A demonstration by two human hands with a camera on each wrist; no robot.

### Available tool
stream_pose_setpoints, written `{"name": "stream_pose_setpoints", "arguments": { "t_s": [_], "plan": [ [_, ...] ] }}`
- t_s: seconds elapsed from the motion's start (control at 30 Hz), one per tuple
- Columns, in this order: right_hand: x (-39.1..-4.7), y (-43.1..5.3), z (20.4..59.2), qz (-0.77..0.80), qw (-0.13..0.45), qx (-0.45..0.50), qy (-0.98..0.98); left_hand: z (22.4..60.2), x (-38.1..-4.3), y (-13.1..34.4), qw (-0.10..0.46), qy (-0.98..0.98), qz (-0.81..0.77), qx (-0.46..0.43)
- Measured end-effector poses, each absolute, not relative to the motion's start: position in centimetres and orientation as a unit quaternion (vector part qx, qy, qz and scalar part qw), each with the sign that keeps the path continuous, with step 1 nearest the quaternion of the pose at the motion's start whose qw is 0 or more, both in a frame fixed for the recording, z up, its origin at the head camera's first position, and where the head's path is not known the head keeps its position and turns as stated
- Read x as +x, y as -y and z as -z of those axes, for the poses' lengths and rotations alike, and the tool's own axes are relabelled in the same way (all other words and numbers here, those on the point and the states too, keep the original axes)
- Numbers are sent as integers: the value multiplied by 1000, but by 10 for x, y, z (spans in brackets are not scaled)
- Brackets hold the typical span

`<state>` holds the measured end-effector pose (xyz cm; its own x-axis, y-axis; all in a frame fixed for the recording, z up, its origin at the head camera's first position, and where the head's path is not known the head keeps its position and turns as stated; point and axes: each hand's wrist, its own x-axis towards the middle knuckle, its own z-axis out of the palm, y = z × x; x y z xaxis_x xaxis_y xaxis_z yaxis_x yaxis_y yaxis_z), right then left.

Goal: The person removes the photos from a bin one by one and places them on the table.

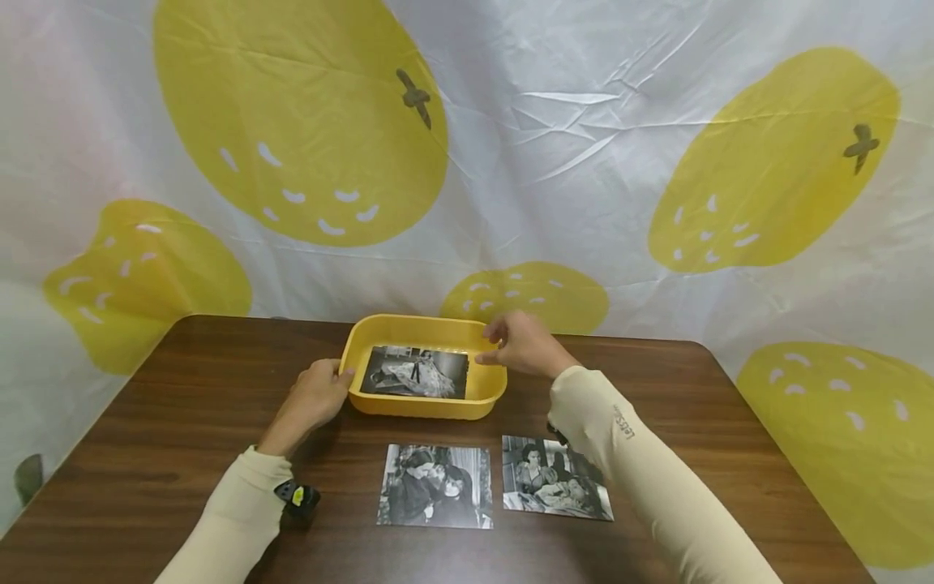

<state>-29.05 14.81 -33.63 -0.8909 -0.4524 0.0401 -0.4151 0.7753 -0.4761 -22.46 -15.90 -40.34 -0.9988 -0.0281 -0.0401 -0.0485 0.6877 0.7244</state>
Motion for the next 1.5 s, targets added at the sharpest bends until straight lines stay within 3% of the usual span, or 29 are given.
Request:
{"name": "stream_pose_setpoints", "arguments": {
  "t_s": [0.33,0.67,1.0,1.5],
  "plan": [
    [-301,-104,360,211,82,-212,-951,402,-226,157,11,-918,-396,-19],
    [-309,-90,386,177,103,-182,-962,401,-224,156,11,-916,-400,-17],
    [-311,-84,397,125,81,-181,-972,402,-226,157,13,-914,-405,-23],
    [-315,-81,405,207,35,-119,-970,403,-225,160,13,-917,-398,-30]
  ]
}}
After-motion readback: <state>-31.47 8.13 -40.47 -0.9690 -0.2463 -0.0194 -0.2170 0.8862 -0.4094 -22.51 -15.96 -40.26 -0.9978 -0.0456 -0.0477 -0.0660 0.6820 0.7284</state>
